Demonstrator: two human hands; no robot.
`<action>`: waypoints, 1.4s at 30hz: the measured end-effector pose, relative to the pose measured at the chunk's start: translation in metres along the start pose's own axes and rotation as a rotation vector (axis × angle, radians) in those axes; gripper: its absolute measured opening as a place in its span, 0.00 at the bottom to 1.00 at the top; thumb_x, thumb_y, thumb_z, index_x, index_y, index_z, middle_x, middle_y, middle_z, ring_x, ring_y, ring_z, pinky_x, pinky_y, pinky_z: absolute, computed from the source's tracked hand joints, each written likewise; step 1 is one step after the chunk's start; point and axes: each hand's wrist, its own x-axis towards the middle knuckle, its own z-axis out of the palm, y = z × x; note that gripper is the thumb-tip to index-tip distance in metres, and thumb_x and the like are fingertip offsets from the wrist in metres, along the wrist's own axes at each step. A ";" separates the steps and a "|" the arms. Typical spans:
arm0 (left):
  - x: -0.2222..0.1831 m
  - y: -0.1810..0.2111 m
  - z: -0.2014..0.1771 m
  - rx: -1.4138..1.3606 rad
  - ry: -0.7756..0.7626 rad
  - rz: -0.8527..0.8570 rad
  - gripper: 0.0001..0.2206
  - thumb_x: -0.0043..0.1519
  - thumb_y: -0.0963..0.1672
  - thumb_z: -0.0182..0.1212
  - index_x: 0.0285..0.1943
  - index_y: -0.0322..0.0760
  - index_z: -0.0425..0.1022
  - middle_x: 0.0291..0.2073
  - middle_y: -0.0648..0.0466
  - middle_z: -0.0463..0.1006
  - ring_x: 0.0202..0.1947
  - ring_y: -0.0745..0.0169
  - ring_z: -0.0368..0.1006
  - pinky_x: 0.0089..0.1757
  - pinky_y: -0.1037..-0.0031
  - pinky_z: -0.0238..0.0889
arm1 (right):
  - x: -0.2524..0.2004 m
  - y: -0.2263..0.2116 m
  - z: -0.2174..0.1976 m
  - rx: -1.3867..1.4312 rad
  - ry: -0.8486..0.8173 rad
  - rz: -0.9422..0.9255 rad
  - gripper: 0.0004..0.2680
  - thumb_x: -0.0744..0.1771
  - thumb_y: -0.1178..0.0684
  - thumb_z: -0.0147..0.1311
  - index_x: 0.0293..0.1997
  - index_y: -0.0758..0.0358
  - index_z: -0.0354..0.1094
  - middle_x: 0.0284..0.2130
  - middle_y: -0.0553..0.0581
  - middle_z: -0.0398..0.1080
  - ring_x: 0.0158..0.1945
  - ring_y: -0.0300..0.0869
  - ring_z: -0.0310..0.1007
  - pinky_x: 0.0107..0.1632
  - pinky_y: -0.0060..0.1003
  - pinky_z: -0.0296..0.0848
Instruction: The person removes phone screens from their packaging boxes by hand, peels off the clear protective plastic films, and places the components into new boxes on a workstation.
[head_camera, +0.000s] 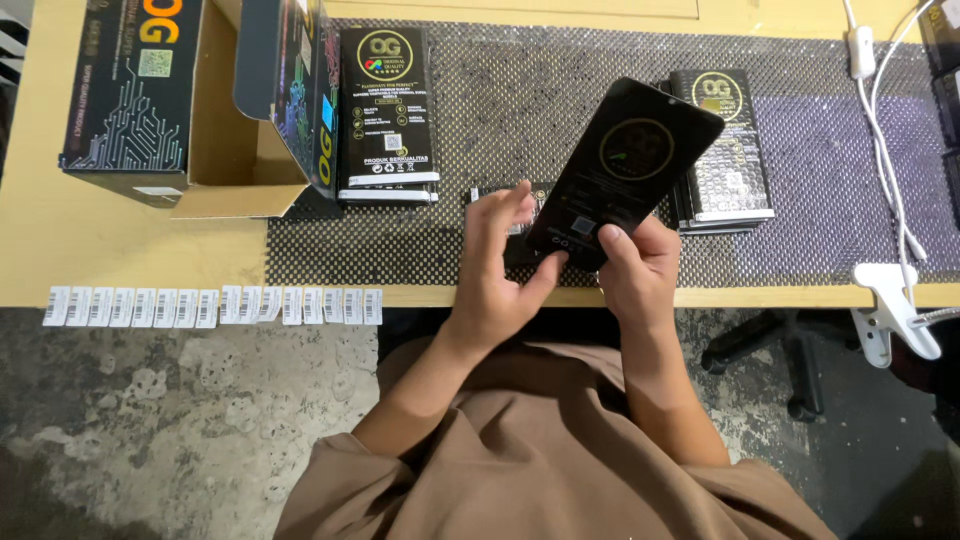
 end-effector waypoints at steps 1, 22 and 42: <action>0.001 0.003 0.003 0.087 0.011 0.060 0.30 0.61 0.39 0.67 0.73 0.31 0.59 0.56 0.42 0.64 0.58 0.43 0.66 0.56 0.51 0.71 | 0.002 -0.006 0.006 -0.050 -0.011 -0.039 0.06 0.65 0.63 0.55 0.42 0.79 0.72 0.36 0.65 0.72 0.43 0.44 0.74 0.46 0.44 0.76; 0.060 0.011 -0.003 -0.427 0.076 -0.142 0.23 0.68 0.44 0.62 0.71 0.32 0.66 0.45 0.44 0.81 0.42 0.63 0.80 0.43 0.75 0.73 | -0.003 -0.038 0.050 -0.120 -0.159 0.036 0.06 0.65 0.59 0.55 0.27 0.68 0.69 0.26 0.55 0.64 0.30 0.35 0.59 0.34 0.33 0.61; 0.063 -0.011 0.010 -0.704 0.203 -0.231 0.08 0.66 0.39 0.63 0.51 0.41 0.83 0.46 0.46 0.83 0.49 0.68 0.75 0.52 0.74 0.66 | -0.008 -0.009 0.001 -0.110 -0.181 0.029 0.05 0.64 0.60 0.56 0.28 0.73 0.72 0.29 0.61 0.69 0.33 0.38 0.66 0.35 0.34 0.64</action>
